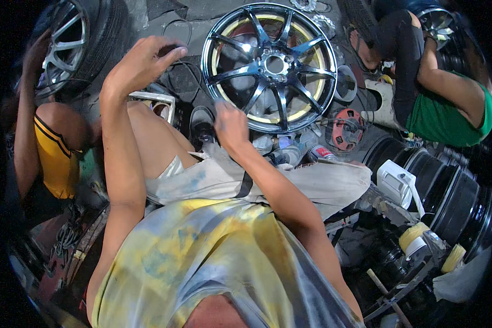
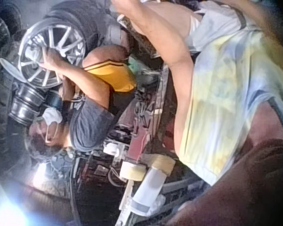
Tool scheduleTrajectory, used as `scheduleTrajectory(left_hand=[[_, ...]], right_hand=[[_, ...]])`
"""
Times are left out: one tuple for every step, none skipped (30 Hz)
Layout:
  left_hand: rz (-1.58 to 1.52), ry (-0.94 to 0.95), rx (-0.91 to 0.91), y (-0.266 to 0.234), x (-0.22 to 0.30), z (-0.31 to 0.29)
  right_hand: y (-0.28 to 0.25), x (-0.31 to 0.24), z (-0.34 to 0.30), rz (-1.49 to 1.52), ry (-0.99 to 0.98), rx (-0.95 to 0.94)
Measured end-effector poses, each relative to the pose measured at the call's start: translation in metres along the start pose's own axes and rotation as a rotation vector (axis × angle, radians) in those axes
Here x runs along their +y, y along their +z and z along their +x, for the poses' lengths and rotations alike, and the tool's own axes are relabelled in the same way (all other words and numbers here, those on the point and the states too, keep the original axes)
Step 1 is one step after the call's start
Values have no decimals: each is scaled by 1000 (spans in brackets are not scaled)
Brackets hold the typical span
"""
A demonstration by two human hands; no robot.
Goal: The person sits on the floor and uses a purple cloth to wipe and polish the surface of a black car wheel rim. They systematically rub the spokes and the outer edge of the rim. Other workers and wheel rims are visible in the background.
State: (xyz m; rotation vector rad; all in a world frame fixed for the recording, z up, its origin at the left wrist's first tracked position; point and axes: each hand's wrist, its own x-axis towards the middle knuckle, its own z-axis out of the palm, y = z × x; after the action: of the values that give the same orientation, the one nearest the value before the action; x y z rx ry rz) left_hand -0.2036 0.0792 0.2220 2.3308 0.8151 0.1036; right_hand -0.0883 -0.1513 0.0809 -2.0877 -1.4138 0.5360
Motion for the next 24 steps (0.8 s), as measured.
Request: scheduleTrajectory(left_hand=[[-43, -31, -54, -2, 9, 3], [-42, -2, -52, 1, 10, 4], [-43, 28, -47, 3, 8, 4], [-44, 60, -42, 6, 9, 6], [-52, 36, -65, 1, 18, 4], [-54, 29, -65, 1, 17, 5], [-54, 17, -65, 1, 12, 4], [-50, 6, -76, 4, 10, 4], [-32, -36, -96, 7, 11, 7], [-4, -21, -87, 12, 10, 9], [25, -6, -85, 19, 7, 10], [57, 15, -74, 22, 8, 14], [46, 9, -104, 23, 11, 18], [34, -12, -135, 26, 14, 20], [18, -31, -165, 27, 17, 21], [17, -49, -166, 27, 20, 20], [12, -77, -159, 24, 21, 16], [4, -97, -155, 22, 24, 14], [26, -102, -132, 22, 26, 11], [47, -101, -114, 22, 26, 10], [72, -106, -95, 22, 26, 9], [68, -80, -100, 24, 31, 11], [65, -62, -99, 25, 38, 13], [65, -49, -90, 24, 45, 16]], right_hand=[[3, -12, 25, 22, 20, 34], [6, -17, 42, 39, 40, 66], [11, -18, 45, 30, 55, 94], [11, -15, 45, 21, 70, 123], [9, -11, 30, -52, 31, 195], [-1, 1, 18, -150, 50, -3], [-18, 10, 5, -83, 51, -59], [-30, 13, -4, -10, 61, -114], [-31, 10, -2, -44, 93, -116], [-29, 5, 4, -78, 124, -119], [-25, -3, 7, -106, 160, -122], [-19, -1, 16, -80, 139, -80], [-12, 3, 28, -54, 116, -38], [-6, 8, 39, -24, 89, -9], [-13, 17, 48, 59, 63, -12], [-25, 29, 51, 143, 37, -16], [-56, 31, 49, 198, 84, -82], [-81, 49, 45, 351, 0, 13], [-100, 90, 41, 233, -42, 99], [-130, 136, 35, 83, -149, 220], [-169, 153, 27, -141, -94, 188], [-190, 181, 18, -390, -60, 214], [-207, 201, 11, -569, -10, 94], [-213, 223, 7, -693, -37, -8]])
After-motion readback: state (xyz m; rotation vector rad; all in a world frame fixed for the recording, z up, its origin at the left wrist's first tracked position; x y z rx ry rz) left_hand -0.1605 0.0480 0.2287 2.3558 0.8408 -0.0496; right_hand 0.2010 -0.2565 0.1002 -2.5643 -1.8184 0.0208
